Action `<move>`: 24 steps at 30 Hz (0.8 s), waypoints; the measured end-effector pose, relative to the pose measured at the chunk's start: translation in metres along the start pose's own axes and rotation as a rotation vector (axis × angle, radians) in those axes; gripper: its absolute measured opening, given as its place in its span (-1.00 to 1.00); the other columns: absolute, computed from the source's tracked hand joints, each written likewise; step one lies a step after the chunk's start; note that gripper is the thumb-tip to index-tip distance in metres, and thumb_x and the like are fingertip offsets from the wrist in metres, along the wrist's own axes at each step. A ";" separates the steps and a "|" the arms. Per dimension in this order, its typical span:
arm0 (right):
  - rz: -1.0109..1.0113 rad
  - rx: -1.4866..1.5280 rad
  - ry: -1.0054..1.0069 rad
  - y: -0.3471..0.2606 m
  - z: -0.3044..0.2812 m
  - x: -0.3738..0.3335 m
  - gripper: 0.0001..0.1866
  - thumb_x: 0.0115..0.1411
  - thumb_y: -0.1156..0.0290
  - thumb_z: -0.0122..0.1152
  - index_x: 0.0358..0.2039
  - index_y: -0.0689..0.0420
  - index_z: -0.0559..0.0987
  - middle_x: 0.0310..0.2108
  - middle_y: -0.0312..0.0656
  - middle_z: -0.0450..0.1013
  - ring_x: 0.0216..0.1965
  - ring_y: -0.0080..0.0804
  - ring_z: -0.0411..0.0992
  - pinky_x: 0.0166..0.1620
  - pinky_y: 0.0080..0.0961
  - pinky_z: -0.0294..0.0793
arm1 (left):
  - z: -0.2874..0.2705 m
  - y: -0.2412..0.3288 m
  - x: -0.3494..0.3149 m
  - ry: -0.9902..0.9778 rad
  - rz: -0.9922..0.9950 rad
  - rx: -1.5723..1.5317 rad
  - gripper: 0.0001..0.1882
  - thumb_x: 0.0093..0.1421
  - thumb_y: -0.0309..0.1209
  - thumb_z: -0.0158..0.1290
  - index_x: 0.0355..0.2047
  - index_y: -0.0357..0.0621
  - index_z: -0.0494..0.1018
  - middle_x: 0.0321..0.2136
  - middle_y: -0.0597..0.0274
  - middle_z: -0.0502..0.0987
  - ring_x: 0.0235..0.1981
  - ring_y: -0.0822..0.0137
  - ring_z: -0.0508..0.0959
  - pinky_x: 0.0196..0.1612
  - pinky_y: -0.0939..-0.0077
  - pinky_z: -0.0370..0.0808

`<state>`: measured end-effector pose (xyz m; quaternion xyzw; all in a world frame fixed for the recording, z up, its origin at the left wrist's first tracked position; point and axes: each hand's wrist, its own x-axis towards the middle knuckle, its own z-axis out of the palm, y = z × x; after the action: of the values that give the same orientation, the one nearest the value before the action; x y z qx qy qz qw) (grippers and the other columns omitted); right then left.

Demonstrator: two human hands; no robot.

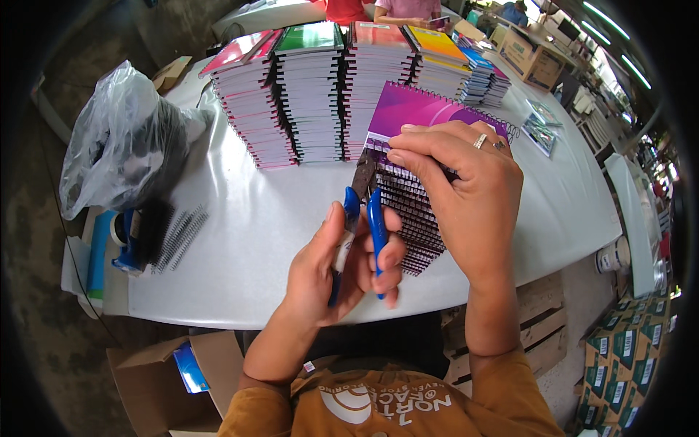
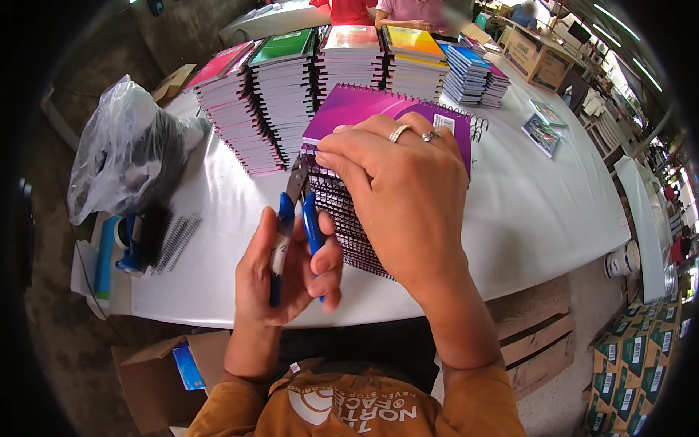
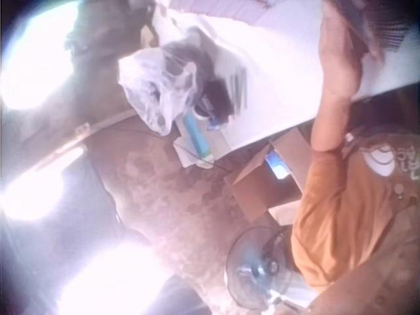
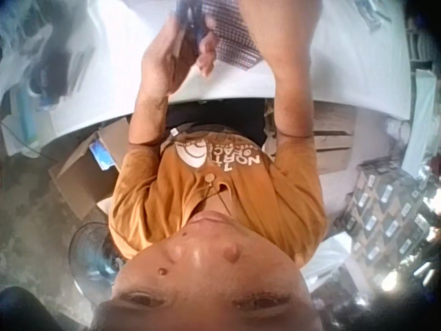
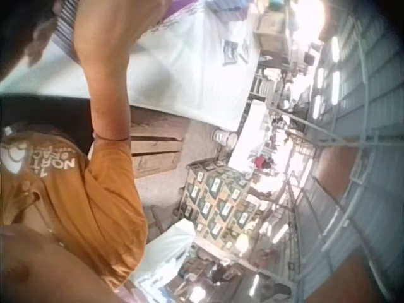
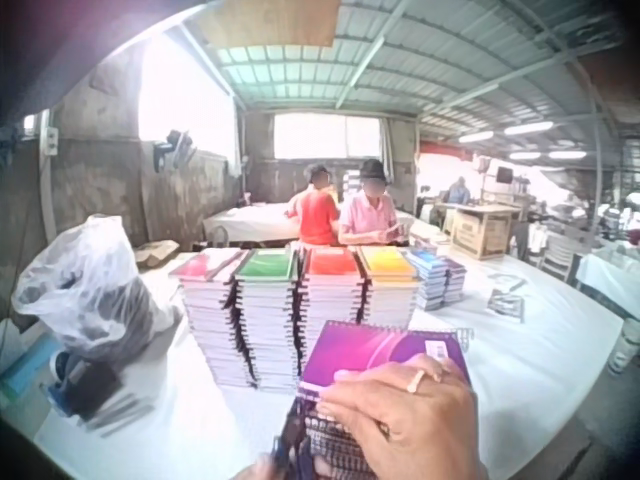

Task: The person uses shears to clip the ends of wire spirals on a stack of notebooks and then moves the stack aside.

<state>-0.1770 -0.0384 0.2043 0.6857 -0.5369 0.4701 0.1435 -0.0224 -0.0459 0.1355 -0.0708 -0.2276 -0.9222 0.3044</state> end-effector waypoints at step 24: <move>-0.008 0.025 -0.061 -0.001 -0.005 -0.004 -0.78 -0.18 0.57 0.35 -0.41 0.14 0.62 -0.35 -0.19 0.55 -0.28 -0.37 0.48 -0.16 -0.50 0.39 | -0.003 0.004 -0.017 0.173 -0.009 -0.034 -0.33 0.29 0.08 -0.44 -0.01 -0.37 0.19 -0.40 -0.04 0.36 -0.42 0.02 0.48 -0.08 -0.11 0.43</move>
<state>-0.1786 -0.0323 0.2036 0.7037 -0.5323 0.4549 0.1206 -0.0061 -0.0411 0.1297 0.0051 -0.1848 -0.9300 0.3175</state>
